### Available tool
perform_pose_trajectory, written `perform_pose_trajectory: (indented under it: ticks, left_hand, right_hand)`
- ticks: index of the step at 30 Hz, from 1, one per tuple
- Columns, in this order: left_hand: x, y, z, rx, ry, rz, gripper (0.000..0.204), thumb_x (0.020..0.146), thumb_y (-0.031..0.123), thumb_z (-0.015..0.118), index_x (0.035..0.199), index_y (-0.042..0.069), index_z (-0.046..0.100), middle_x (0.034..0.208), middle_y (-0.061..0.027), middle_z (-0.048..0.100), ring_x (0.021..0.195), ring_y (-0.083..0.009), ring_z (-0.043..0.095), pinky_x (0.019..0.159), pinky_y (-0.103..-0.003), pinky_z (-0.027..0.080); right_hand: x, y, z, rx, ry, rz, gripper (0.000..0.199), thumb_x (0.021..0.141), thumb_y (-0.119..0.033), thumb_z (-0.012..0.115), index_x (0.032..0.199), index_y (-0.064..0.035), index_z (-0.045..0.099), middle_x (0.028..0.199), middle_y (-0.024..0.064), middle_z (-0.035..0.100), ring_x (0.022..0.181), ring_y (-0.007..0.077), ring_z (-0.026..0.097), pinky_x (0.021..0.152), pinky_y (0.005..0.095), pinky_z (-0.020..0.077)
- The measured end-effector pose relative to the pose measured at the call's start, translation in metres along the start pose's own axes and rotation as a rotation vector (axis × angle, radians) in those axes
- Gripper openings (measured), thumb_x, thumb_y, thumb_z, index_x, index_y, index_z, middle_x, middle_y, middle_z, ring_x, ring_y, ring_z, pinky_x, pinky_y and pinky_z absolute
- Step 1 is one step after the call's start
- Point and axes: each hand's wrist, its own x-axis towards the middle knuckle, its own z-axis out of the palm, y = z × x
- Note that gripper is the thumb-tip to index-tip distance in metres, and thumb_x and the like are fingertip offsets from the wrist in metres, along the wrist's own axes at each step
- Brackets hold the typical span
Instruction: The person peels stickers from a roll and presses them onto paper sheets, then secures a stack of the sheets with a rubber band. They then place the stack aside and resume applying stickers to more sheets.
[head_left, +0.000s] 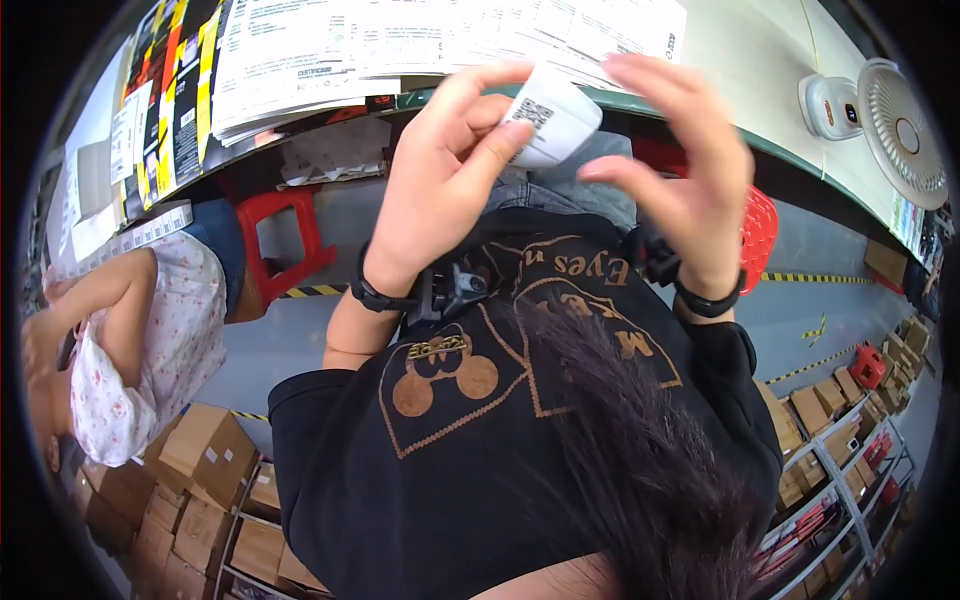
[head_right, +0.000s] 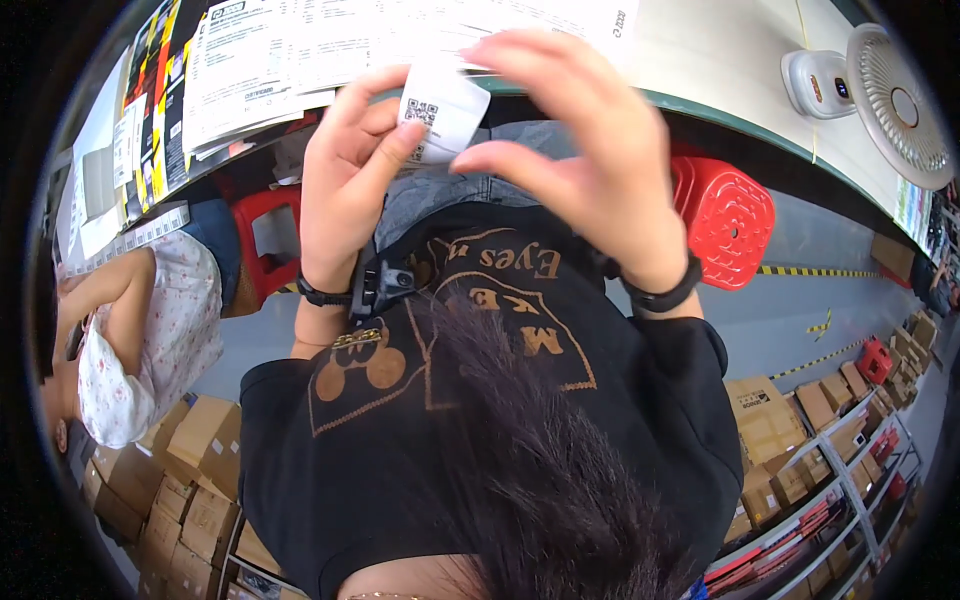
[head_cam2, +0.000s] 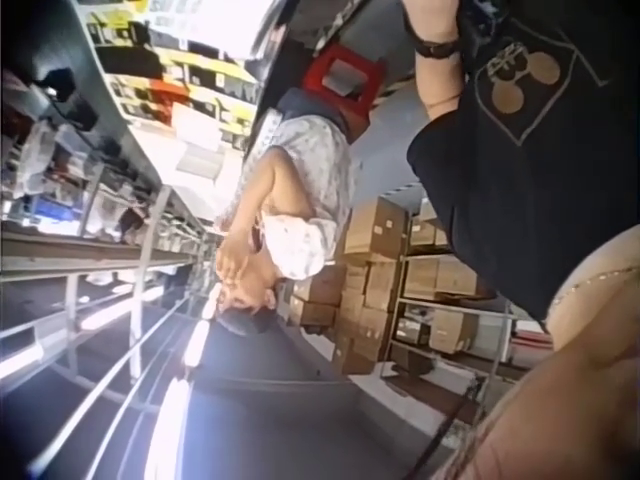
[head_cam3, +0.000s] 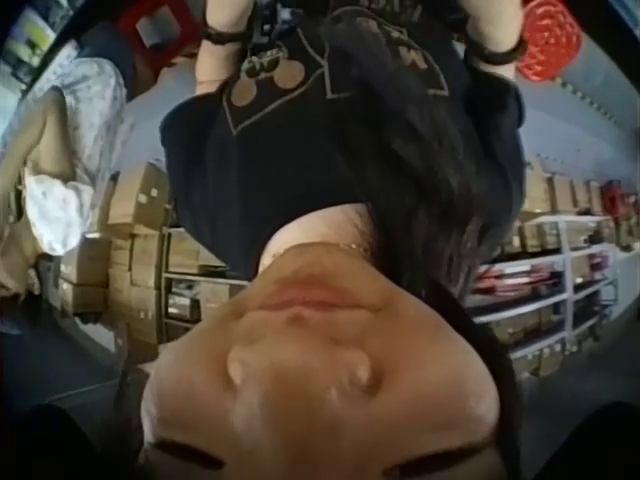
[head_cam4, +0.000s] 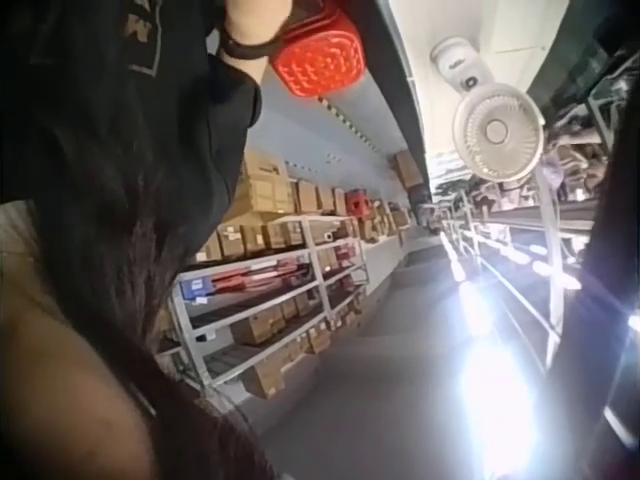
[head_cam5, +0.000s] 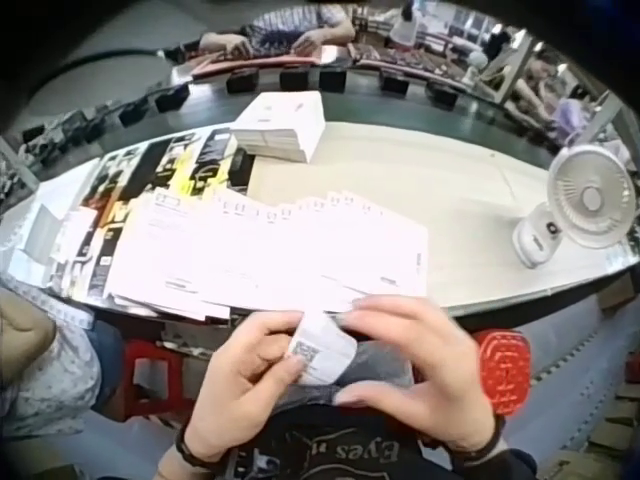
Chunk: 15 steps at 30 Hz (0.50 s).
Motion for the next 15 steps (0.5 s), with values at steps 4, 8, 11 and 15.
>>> perform_pose_trajectory:
  ticks: [4,8,11,15]
  left_hand:
    - [0.002,0.005,0.014,-0.130,0.190,0.133,0.030,0.081,-0.001,0.058,0.110,0.003,0.055,0.082,-0.0042,0.063,0.073,-0.0092,0.058,0.069,-0.023,0.046]
    - [0.020,-0.001,0.005,0.705,0.340,0.673,0.023,0.077,-0.001,0.063,0.099,0.004,0.060,0.074,-0.0040,0.061,0.070,-0.0072,0.056,0.066,-0.022,0.045]
    - [0.024,-0.007,-0.002,0.631,0.077,0.593,0.014,0.074,0.003,0.068,0.087,0.004,0.063,0.065,-0.0031,0.056,0.062,-0.0060,0.052,0.062,-0.024,0.044]
    - [0.025,-0.018,0.009,0.378,0.187,0.366,0.012,0.073,0.009,0.071,0.080,0.003,0.064,0.060,-0.0013,0.053,0.056,-0.0059,0.046,0.066,-0.026,0.045]
  right_hand:
    - [-0.015,0.001,0.016,0.168,-0.111,0.119,0.030,0.071,-0.002,0.070,0.099,0.0002,0.060,0.093,0.0099,0.063,0.081,0.0155,0.060,0.073,0.0255,0.0461]
    - [-0.015,0.009,0.015,0.266,-0.173,0.201,0.023,0.074,0.000,0.067,0.096,0.0014,0.060,0.090,0.0088,0.063,0.077,0.0126,0.060,0.070,0.0230,0.0457]
    - [-0.021,0.011,0.015,0.408,-0.104,0.315,0.017,0.075,0.001,0.066,0.092,0.0022,0.061,0.088,0.0079,0.063,0.076,0.0121,0.059,0.069,0.0223,0.0455]
    - [-0.028,0.019,0.017,0.646,0.074,0.506,0.011,0.078,0.000,0.065,0.088,0.0035,0.061,0.089,0.0075,0.062,0.078,0.0131,0.059,0.071,0.0231,0.0458]
